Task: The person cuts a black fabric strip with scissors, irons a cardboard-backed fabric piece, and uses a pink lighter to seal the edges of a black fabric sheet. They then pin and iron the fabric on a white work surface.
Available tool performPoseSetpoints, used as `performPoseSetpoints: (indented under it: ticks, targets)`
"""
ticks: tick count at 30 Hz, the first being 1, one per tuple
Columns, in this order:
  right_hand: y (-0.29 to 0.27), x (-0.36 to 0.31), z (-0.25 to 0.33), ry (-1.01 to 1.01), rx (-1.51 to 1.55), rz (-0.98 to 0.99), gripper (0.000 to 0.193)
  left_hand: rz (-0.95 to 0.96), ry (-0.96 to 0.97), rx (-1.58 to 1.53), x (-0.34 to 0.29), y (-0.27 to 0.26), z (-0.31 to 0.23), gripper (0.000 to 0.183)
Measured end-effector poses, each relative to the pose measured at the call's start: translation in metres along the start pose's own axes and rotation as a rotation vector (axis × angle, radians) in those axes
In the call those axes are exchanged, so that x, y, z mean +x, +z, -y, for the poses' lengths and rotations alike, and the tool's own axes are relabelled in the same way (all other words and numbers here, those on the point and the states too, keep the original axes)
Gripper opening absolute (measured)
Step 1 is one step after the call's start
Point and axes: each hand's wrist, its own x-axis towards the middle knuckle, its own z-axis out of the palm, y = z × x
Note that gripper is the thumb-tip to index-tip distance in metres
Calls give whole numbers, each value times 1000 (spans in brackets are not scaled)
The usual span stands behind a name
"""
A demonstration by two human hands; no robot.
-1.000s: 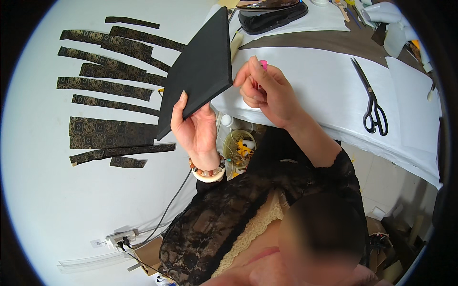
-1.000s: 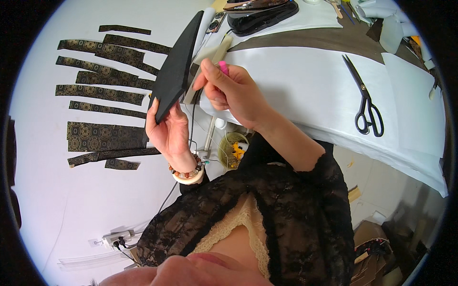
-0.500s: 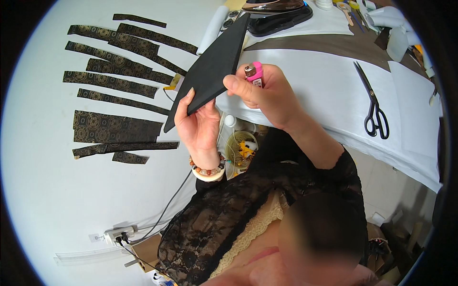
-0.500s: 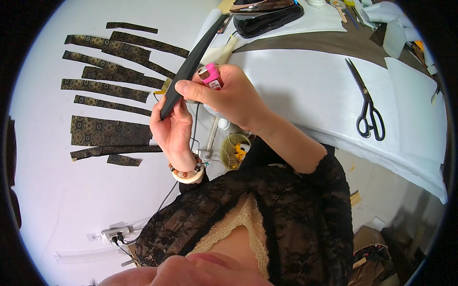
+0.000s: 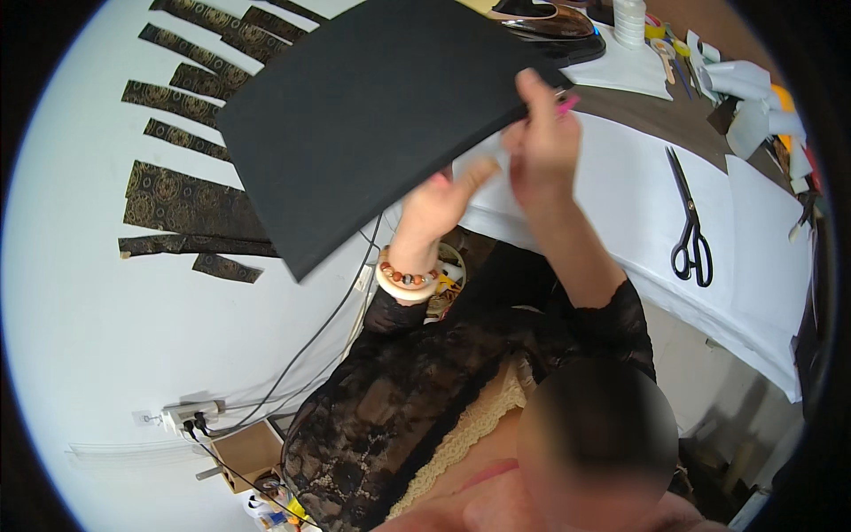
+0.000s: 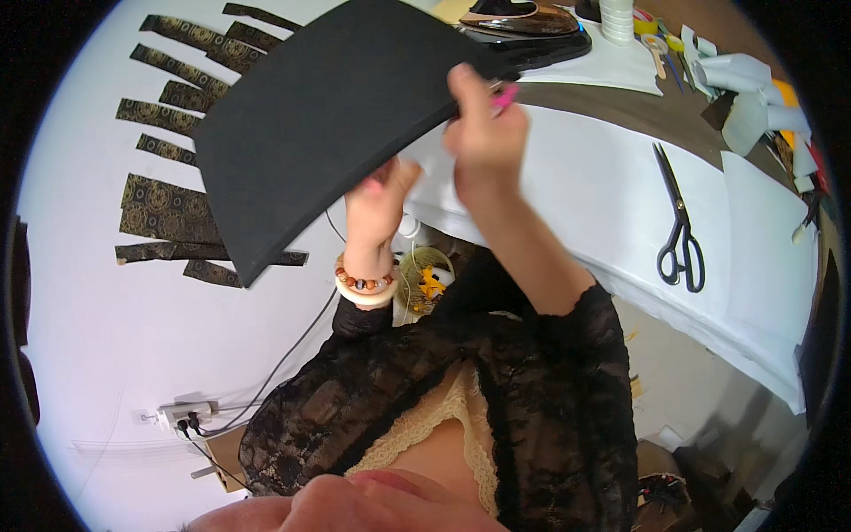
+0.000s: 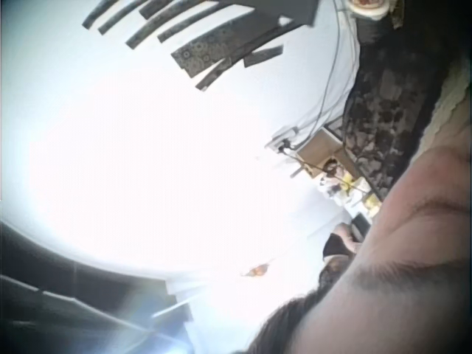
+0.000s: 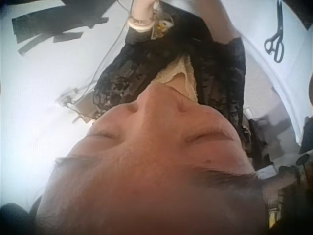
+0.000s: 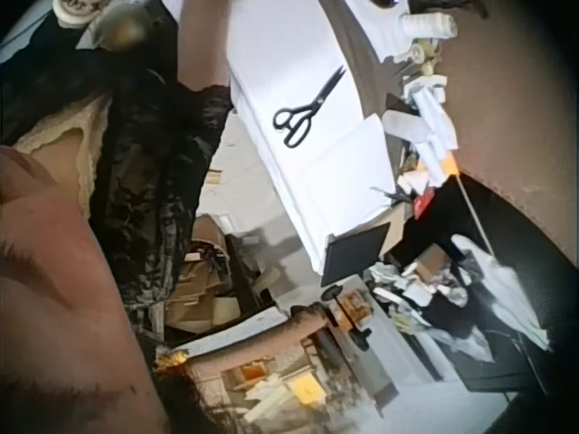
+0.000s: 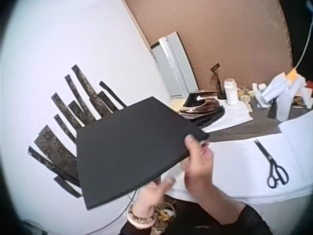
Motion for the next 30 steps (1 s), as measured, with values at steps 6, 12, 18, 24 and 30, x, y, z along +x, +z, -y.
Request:
performPoseSetpoints:
  ticks: [6, 12, 18, 24, 30]
  targets:
    - [-2, 55, 35, -28, 77, -31, 17, 291, 137, -966, -37, -37, -27, 53]
    - [-19, 108, 11, -354, -511, 213, 15, 252, -155, -1229, -23, -50, -36, 49]
    - [23, -28, -3, -904, -906, 432, 31, 231, -193, -1145, -24, -55, 13, 53]
    - [16, 52, -21, -1003, -1347, 412, 24, 26, -106, -729, -35, -40, 3, 56]
    - [-25, 85, 10, -534, -702, 303, 45, 188, -57, -1182, -20, -45, -12, 53]
